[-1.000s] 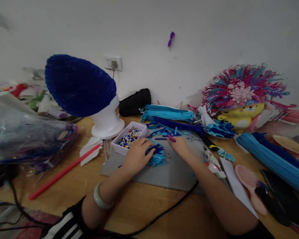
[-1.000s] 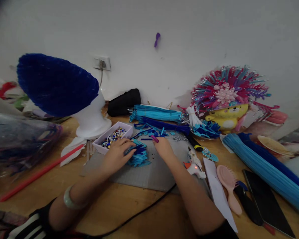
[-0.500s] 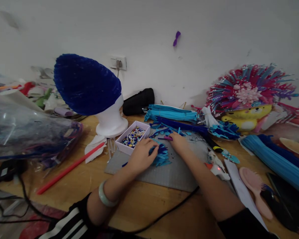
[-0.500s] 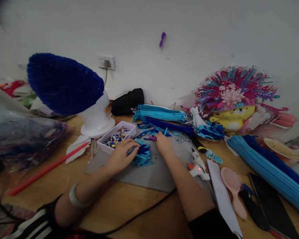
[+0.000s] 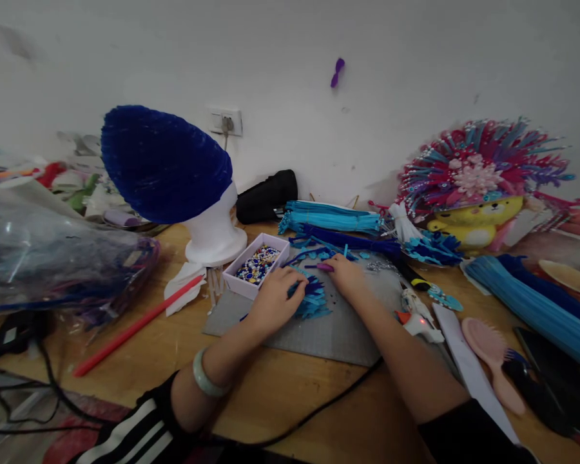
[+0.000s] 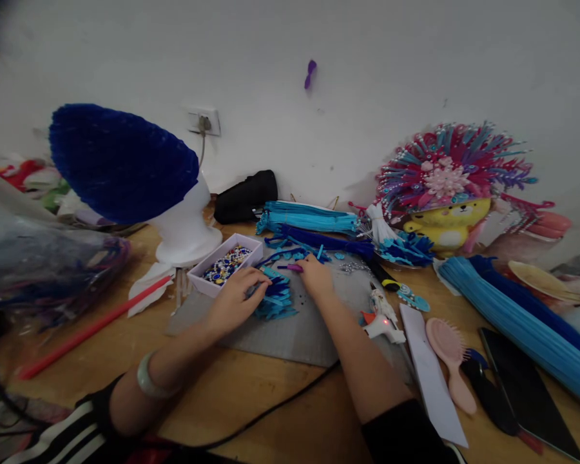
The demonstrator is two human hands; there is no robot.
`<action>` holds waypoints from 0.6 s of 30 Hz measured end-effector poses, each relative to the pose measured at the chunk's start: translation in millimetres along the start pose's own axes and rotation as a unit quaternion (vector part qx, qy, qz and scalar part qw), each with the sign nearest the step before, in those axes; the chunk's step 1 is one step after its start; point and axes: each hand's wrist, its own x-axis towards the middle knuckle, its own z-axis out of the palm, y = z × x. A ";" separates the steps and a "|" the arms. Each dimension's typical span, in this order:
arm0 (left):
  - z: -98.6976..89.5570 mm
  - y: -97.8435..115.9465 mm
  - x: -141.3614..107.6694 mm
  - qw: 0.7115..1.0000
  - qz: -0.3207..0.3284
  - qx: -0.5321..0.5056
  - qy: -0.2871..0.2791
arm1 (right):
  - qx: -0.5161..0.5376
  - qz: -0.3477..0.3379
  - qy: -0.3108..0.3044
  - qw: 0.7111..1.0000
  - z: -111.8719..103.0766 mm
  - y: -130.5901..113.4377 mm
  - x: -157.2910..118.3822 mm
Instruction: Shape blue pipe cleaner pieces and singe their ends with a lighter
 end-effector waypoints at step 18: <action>-2.3 2.3 1.0 1.000 -0.005 0.002 -0.007 | -0.003 0.050 0.002 0.999 5.1 -6.0 5.8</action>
